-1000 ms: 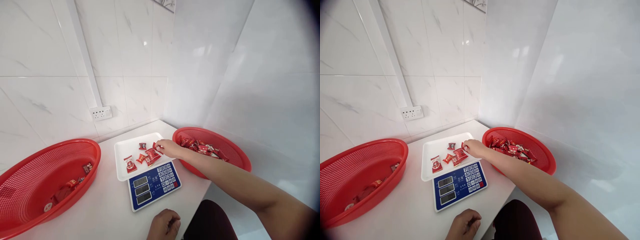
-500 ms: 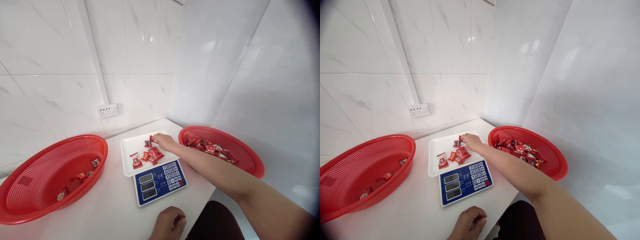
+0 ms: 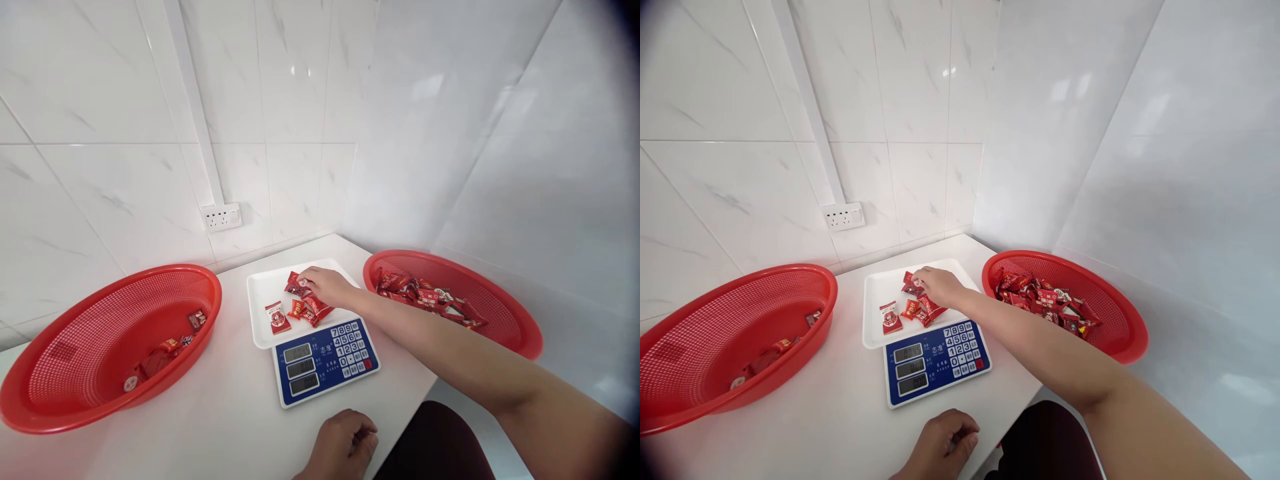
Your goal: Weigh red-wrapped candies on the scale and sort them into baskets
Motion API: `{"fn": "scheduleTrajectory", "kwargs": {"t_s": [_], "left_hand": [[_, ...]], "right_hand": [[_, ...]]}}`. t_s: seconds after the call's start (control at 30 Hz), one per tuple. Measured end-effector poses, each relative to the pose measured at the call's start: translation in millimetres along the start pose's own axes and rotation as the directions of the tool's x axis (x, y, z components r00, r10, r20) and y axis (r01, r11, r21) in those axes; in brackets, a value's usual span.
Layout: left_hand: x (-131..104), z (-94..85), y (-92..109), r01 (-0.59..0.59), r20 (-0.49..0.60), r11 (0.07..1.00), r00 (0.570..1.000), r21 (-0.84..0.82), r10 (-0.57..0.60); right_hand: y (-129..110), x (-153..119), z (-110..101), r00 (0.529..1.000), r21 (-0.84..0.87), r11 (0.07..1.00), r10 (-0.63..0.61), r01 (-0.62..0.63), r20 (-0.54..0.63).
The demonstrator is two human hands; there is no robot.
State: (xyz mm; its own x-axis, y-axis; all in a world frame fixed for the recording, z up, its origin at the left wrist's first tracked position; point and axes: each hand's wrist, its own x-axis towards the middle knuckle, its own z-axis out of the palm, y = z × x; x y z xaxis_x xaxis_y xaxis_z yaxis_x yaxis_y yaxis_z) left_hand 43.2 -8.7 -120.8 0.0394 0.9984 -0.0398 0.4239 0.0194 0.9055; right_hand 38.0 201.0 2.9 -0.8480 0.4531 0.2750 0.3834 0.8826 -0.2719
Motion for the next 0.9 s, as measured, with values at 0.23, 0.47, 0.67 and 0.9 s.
{"fn": "scheduleTrajectory", "kwargs": {"t_s": [0.23,0.47,0.67,0.9], "left_hand": [[-3,-1.4,5,-0.001,-0.025,1.0,1.0,-0.012,0.0],[-1,-0.8,1,0.005,-0.017,1.0,1.0,-0.031,-0.005],[3,2.0,-6,-0.015,0.012,1.0,1.0,-0.004,0.016],[6,5.5,-11,-0.076,-0.014,0.997,0.997,0.013,0.076]], "right_hand": [[-61,-6,11,0.99,0.294,0.949,-0.135,0.115,0.05],[-55,-10,19,0.985,0.093,0.989,-0.125,0.114,0.118],[-16,-25,-19,0.999,0.121,0.992,0.034,-0.033,-0.008],[71,-75,-75,0.914,0.054,0.923,0.386,-0.382,-0.129]]}}
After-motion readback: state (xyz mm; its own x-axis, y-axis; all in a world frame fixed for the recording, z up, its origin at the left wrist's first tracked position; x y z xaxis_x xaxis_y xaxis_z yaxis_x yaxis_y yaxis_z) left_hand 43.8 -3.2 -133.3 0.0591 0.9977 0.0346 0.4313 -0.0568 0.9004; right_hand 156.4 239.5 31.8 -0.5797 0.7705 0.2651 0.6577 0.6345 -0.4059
